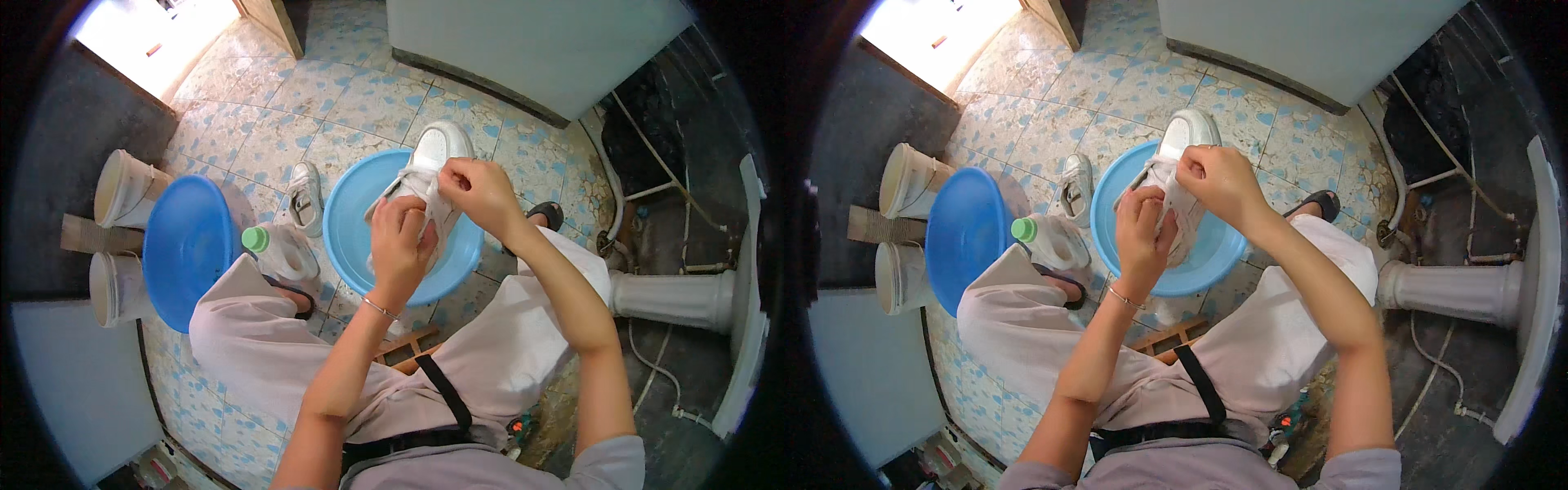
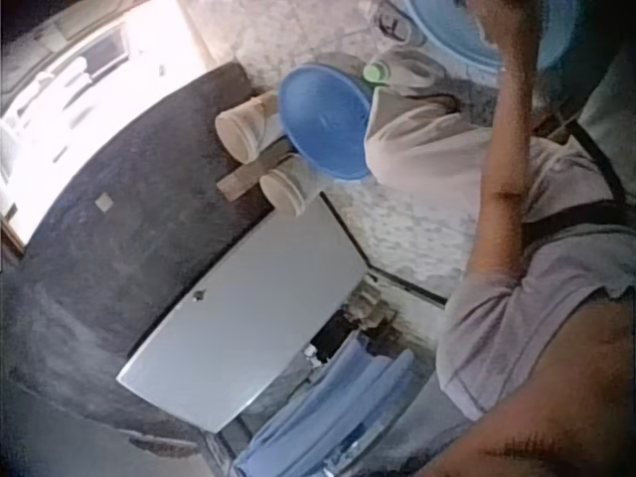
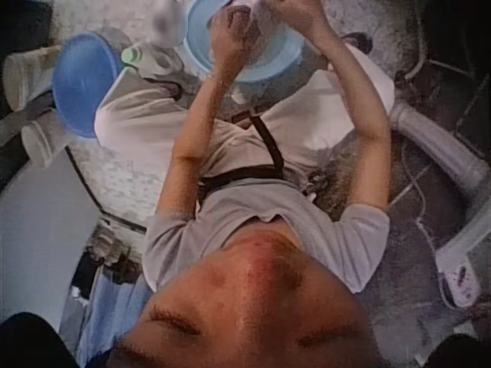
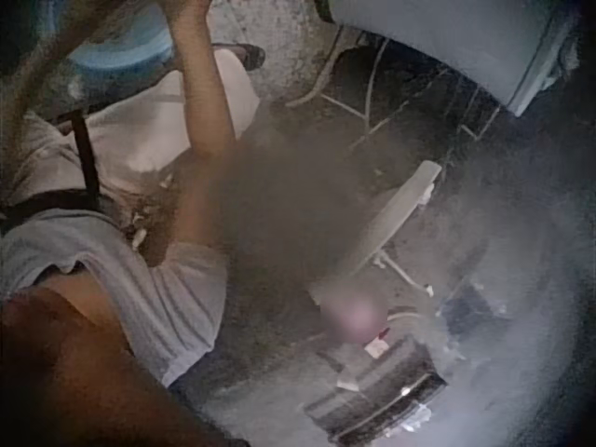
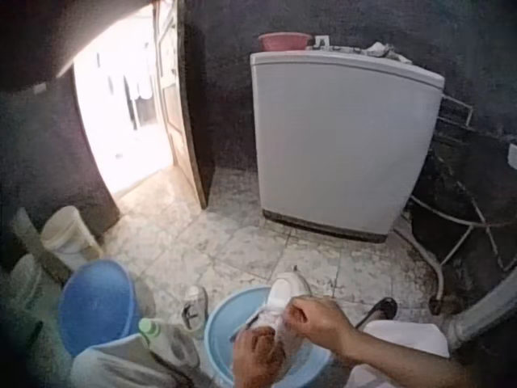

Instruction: The person washes a pair of white sneakers in a blue basin filled with water. They scrub the shoes with a brush, apply liquid detergent, and remove the laces from one shoe to clean it more thoroughly.

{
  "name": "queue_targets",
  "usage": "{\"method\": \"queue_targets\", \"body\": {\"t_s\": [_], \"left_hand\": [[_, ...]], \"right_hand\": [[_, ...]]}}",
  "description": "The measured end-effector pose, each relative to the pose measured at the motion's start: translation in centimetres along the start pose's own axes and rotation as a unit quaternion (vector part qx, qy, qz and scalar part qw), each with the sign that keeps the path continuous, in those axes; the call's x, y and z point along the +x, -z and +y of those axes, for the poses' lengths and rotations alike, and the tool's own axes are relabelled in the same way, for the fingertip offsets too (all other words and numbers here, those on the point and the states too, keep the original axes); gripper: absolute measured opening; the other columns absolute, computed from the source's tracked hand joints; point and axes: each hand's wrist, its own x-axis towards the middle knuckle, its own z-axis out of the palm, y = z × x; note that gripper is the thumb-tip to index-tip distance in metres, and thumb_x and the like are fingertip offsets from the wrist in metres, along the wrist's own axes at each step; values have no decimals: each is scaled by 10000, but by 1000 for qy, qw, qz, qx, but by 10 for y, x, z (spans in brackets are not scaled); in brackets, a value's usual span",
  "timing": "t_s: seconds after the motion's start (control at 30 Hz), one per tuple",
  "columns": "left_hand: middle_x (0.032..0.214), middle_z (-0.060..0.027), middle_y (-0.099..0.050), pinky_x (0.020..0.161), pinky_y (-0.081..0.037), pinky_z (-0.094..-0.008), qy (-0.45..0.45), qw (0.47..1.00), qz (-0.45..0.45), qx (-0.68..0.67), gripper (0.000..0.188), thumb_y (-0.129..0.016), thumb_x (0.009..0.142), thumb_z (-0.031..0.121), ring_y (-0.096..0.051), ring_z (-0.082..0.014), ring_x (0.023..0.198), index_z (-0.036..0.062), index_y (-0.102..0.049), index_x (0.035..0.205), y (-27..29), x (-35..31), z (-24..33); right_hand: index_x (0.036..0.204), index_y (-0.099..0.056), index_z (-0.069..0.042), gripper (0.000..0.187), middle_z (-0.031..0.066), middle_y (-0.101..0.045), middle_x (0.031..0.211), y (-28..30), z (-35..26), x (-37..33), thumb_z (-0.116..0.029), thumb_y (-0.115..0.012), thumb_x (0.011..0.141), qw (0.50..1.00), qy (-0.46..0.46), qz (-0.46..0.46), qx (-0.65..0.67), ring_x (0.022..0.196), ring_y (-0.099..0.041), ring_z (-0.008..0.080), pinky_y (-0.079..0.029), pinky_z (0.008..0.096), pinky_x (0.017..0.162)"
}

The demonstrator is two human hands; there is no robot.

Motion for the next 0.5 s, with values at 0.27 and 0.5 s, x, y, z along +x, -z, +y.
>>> {"method": "queue_targets", "body": {"t_s": [0.27, 0.5], "left_hand": [[996, -117, -561, 594, -477, -338, 90, 995, -13, -30, 118, -602, 799, 31, -582, -290, 734, 13, -506, 865, -11, -27, -2], [1041, -97, -567, 556, -482, -368, 103, 994, -32, -18, 117, -590, 786, 54, -599, -292, 663, 24, -498, 852, -15, -37, -17]], "right_hand": [[799, -530, -11, 230, 121, -572, 678, -23, 26, 1, -228, -574, 863, 989, 22, -143, 9, 622, -559, 265, -438, 361, 576], [768, -510, 13, 168, 192, -589, 720, -47, 41, 2, -147, -548, 799, 977, 110, -73, -168, 690, -579, 366, -456, 438, 607]]}}
